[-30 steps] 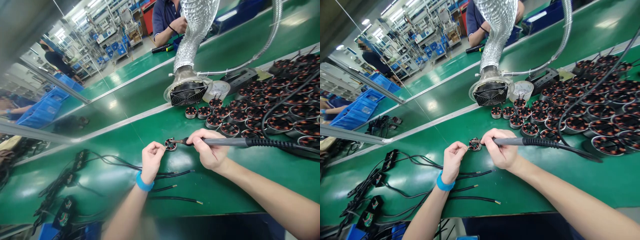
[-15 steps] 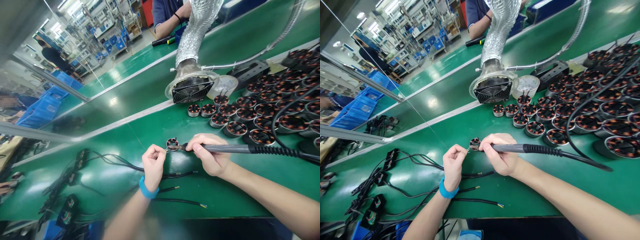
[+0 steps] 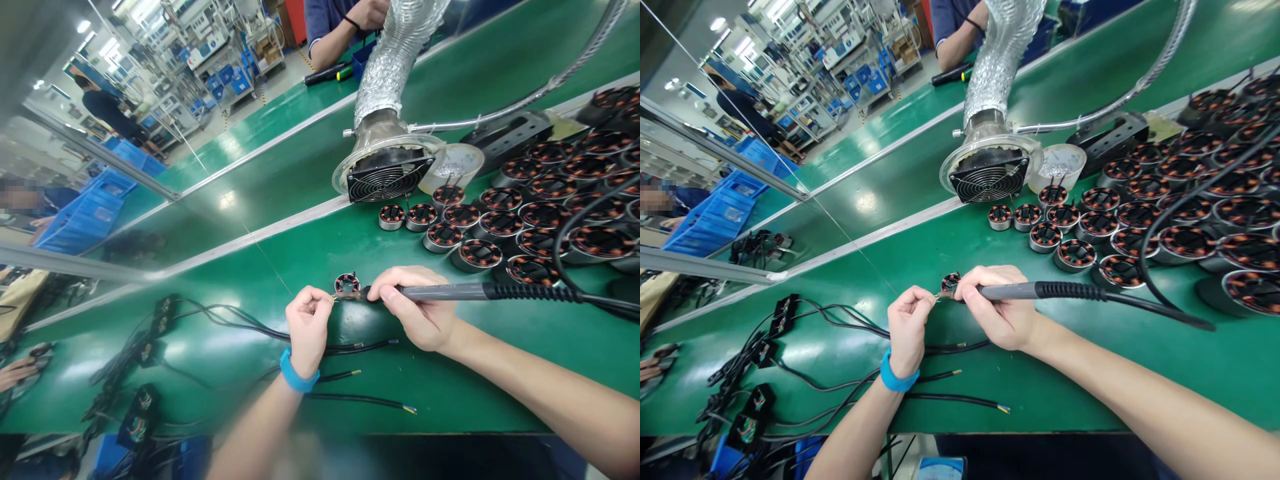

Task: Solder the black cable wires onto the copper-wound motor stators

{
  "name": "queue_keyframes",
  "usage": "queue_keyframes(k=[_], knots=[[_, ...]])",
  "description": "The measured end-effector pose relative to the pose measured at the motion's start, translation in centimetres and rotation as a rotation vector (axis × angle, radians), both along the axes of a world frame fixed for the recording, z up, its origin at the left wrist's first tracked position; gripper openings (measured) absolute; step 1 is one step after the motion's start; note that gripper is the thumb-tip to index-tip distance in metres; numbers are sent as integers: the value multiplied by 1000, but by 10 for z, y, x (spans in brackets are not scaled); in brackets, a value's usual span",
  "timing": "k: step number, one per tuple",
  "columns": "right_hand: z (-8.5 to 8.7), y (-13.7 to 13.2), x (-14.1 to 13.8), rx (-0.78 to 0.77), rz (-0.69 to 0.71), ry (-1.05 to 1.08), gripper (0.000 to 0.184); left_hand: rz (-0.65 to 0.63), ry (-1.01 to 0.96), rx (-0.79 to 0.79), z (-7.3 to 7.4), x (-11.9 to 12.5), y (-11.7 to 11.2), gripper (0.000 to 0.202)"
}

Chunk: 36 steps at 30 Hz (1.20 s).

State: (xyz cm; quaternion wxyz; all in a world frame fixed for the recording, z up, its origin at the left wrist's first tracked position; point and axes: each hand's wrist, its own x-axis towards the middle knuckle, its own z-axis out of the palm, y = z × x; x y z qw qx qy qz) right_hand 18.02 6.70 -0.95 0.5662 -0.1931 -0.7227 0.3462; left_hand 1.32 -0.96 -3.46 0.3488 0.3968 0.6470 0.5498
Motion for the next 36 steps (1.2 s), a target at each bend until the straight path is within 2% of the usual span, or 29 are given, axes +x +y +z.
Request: queue_keyframes(k=[6,18,24,32,36], knots=[[-1,0,0,-56,4,-21,22,-4,10,19,0,0,0,15],[-10,-2,-2,-287,22,96,22,-28,75,47,-1,0,-1,15],[-9,-3,-2,-297,34,63,23,-23,75,32,-2,0,-1,15],[-6,-2,-2,-236,42,47,25,-6,66,25,0,1,1,13],[-7,-3,-1,-271,2,71,25,-6,77,18,0,0,1,13]])
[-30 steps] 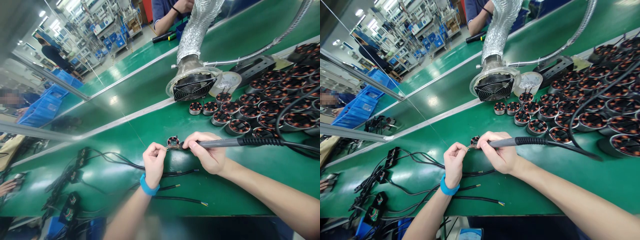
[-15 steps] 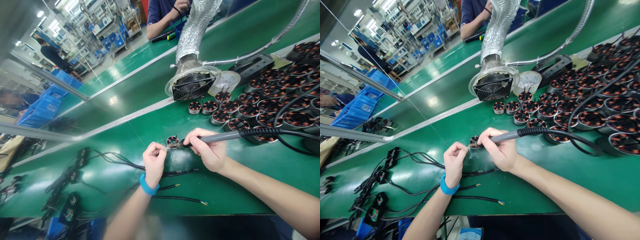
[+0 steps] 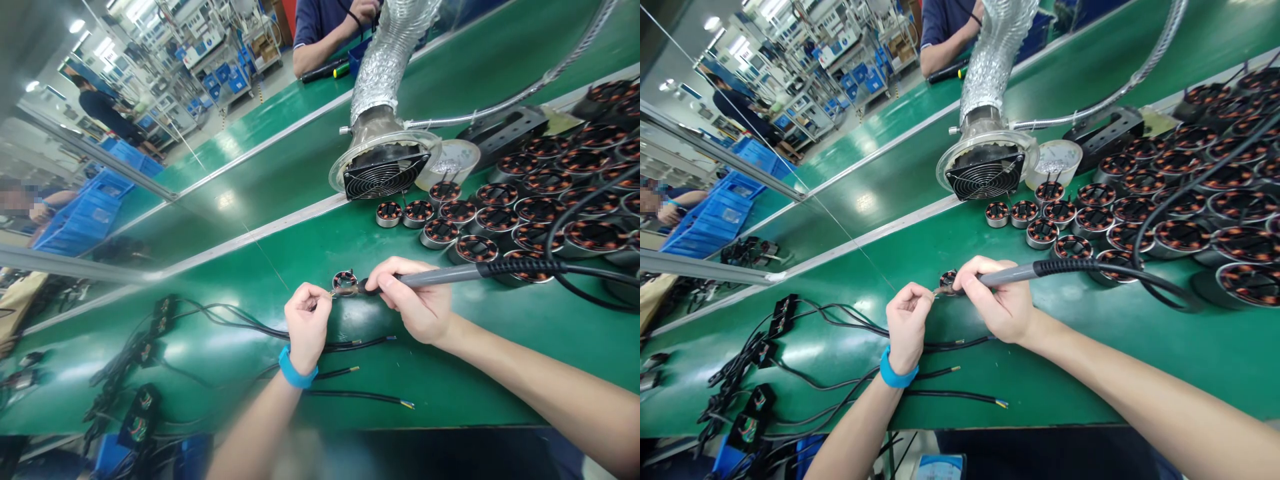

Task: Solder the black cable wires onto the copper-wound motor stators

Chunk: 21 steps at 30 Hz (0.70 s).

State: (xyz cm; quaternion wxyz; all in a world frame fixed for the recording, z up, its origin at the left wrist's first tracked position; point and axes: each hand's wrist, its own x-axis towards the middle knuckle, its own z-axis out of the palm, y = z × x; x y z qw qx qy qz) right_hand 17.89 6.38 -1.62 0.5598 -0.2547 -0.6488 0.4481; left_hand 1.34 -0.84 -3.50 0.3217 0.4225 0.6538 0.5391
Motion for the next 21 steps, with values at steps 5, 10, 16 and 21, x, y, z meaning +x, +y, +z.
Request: queue_keyframes(k=[5,10,16,21], knots=[[-2,0,1,-47,-114,57,26,-1,-14,7,-2,-1,0,12],[-5,0,2,13,-143,52,23,0,-17,6,-2,-1,-1,12],[-5,1,1,118,-189,-74,20,1,-16,3,-2,-1,0,14],[2,2,1,218,-182,-128,17,0,-16,3,-2,-2,1,14]])
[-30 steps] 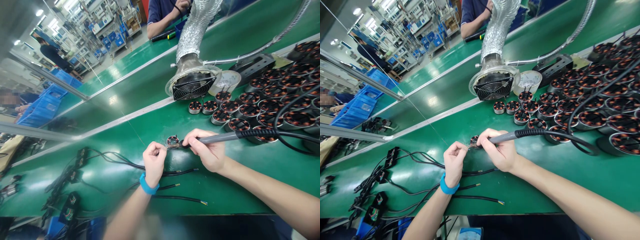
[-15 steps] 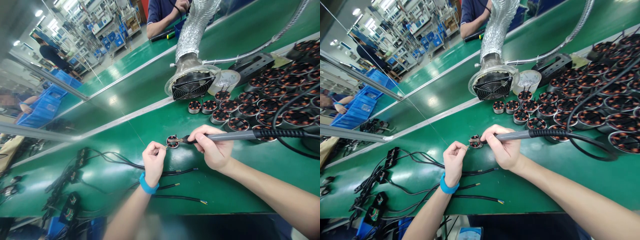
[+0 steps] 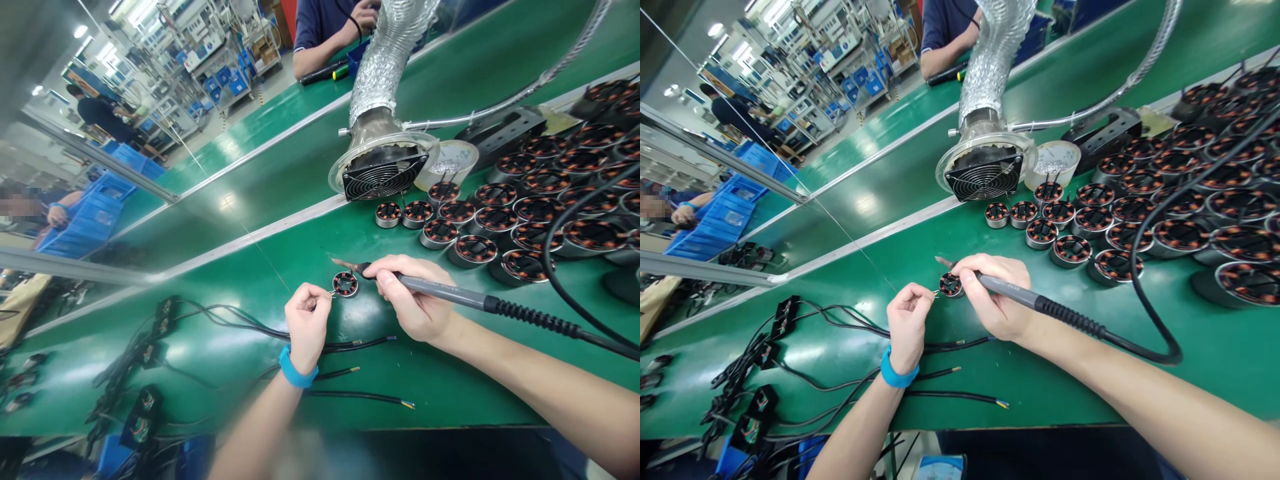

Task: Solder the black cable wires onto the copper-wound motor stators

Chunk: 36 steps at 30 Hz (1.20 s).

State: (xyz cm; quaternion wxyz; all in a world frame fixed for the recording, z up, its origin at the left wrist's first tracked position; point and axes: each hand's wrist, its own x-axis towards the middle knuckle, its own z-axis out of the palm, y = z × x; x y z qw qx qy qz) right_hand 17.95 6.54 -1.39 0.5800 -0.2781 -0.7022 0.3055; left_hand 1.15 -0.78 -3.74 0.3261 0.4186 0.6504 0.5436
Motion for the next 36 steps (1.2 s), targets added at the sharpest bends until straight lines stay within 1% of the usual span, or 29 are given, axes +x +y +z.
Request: queue_keyframes(k=[3,5,7,8,10,12,13,15,17,21,24,26,29,32,34,36], knots=[[1,1,-2,9,-14,-34,16,4,3,-3,0,0,0,14],[-1,2,-4,23,-23,-93,15,6,-2,-4,0,1,0,15],[-2,4,-6,39,-20,-186,20,7,-11,-6,1,1,0,16],[-2,6,-6,37,-12,-246,26,7,-15,-8,1,1,0,16],[-1,9,-4,8,27,-373,46,8,-16,-12,1,1,0,17],[0,13,0,-45,109,-474,67,10,-17,-13,1,0,0,17],[1,15,2,-72,163,-505,74,11,-19,-15,0,-1,0,18],[0,19,7,-111,273,-519,81,16,-27,-19,0,-2,0,19],[-5,22,8,-131,339,-497,78,21,-34,-22,0,-3,1,19],[-20,19,-4,-122,355,-449,68,-4,-34,11,2,-4,1,19],[-30,12,-14,-123,351,-415,63,-66,-12,49,5,-4,4,19],[-33,9,-18,-138,361,-395,61,-123,-4,48,7,-5,6,19],[-34,9,-18,-145,396,-356,65,-183,-10,22,9,-9,8,19],[-29,11,-16,-135,409,-312,71,-196,-21,6,11,-14,8,17],[-24,12,-16,-112,396,-268,64,-206,-24,-1,11,-15,8,16],[-21,11,-18,-80,383,-234,50,-215,-19,-1,12,-16,7,16]])
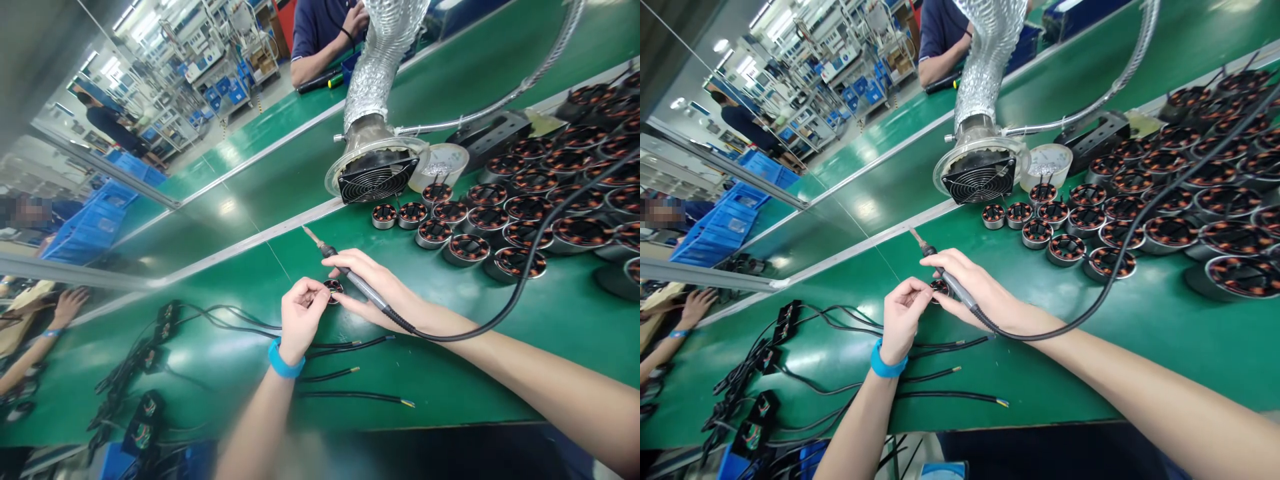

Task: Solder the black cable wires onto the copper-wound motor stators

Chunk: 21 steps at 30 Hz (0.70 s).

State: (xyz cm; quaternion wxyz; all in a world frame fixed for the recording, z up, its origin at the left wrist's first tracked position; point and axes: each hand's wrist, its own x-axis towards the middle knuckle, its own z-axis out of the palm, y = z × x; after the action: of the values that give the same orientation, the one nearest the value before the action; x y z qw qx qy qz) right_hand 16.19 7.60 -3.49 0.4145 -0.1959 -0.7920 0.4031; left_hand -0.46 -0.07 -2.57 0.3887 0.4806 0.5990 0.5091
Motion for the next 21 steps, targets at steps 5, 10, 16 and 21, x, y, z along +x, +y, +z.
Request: queue_keyframes(k=[5,10,16,21], knots=[[0,-5,-5,69,-26,0,35,-17,59,23,4,0,0,15],[-4,-7,-4,134,-64,24,36,-79,66,-45,11,-6,2,16],[-11,-7,2,261,-23,-33,46,-96,-31,-136,10,-13,2,19],[-2,-8,5,243,7,-58,47,-74,-106,-114,7,-11,2,17]])
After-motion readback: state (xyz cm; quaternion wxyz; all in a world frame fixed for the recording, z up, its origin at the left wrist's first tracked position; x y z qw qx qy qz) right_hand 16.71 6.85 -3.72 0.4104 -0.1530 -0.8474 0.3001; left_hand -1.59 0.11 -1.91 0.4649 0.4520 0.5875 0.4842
